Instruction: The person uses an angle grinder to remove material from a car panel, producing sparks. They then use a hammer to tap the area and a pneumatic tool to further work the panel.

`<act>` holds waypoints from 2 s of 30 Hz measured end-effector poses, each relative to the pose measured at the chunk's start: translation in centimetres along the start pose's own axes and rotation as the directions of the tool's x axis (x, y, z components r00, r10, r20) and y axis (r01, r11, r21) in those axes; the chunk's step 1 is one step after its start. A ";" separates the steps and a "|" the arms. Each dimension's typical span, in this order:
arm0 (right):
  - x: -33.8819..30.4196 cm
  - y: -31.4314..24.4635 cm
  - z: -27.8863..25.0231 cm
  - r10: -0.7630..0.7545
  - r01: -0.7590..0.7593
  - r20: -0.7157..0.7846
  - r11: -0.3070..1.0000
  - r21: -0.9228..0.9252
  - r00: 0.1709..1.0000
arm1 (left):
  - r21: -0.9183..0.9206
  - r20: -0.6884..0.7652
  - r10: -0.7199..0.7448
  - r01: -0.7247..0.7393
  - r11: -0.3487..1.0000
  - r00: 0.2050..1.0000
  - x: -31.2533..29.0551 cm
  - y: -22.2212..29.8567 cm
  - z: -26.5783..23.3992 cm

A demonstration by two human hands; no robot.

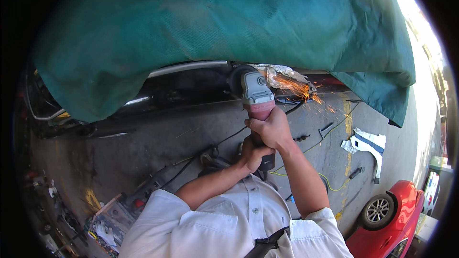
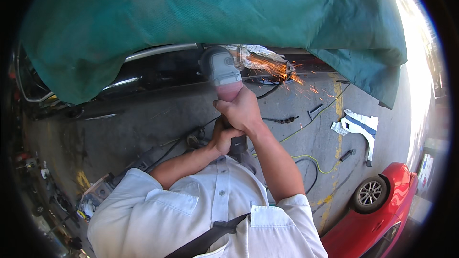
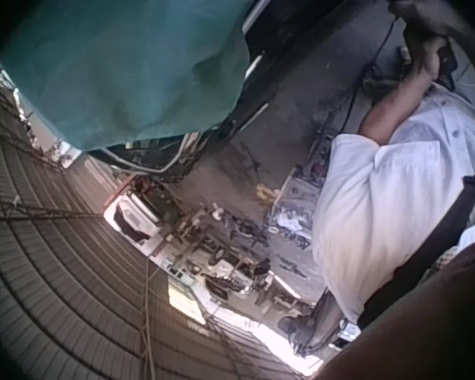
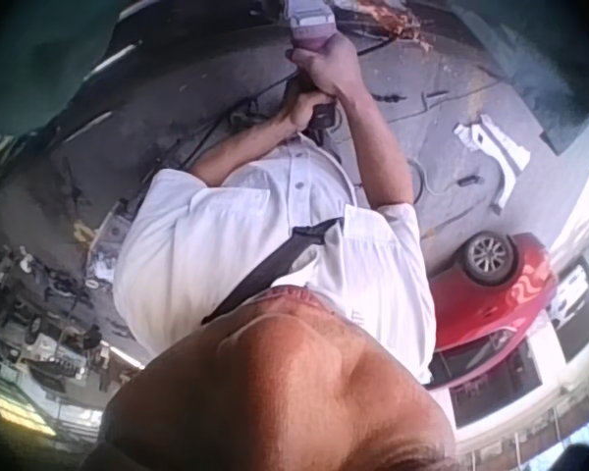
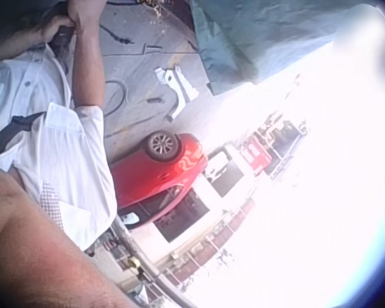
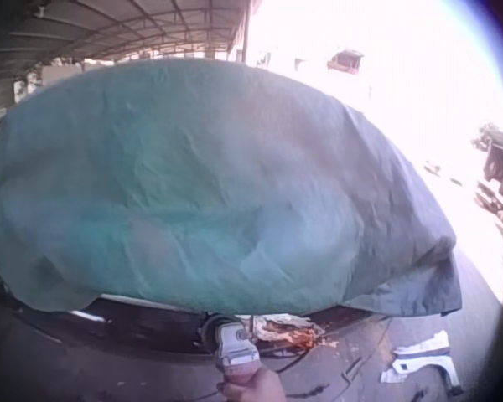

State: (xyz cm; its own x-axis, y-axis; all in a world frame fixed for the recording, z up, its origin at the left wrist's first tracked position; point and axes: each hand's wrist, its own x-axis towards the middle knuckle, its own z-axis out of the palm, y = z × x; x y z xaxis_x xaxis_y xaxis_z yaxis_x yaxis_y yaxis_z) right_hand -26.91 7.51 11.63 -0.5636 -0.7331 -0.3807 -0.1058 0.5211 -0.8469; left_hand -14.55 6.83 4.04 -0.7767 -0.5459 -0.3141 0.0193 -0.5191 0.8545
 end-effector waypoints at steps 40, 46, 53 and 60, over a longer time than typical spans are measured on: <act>-1.0 -2.3 3.1 0.088 -0.134 -0.246 0.976 -0.175 0.965 | -0.110 0.311 -0.037 0.074 0.991 0.950 1.4 -0.2 -3.9; -1.0 -2.3 3.4 0.040 -0.091 -0.296 0.983 -0.161 0.954 | -0.126 0.318 -0.037 0.081 0.989 0.947 1.6 -0.1 -4.2; -1.4 -2.6 3.3 0.036 -0.083 -0.271 0.983 -0.165 0.962 | -0.123 0.275 -0.035 0.071 0.990 0.961 1.2 0.1 -3.8; -1.6 -3.3 3.4 -0.012 -0.030 -0.256 0.987 -0.159 0.967 | -0.155 0.271 -0.074 0.119 0.981 0.960 1.0 0.5 -4.1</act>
State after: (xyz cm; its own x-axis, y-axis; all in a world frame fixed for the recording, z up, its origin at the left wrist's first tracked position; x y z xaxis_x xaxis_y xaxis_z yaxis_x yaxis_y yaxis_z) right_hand -22.85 5.48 13.74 -0.7530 -0.6030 -0.2632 -0.2178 0.6059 -0.7651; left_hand -12.73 3.34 2.43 -0.9176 -0.3071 -0.2522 0.0241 -0.6765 0.7361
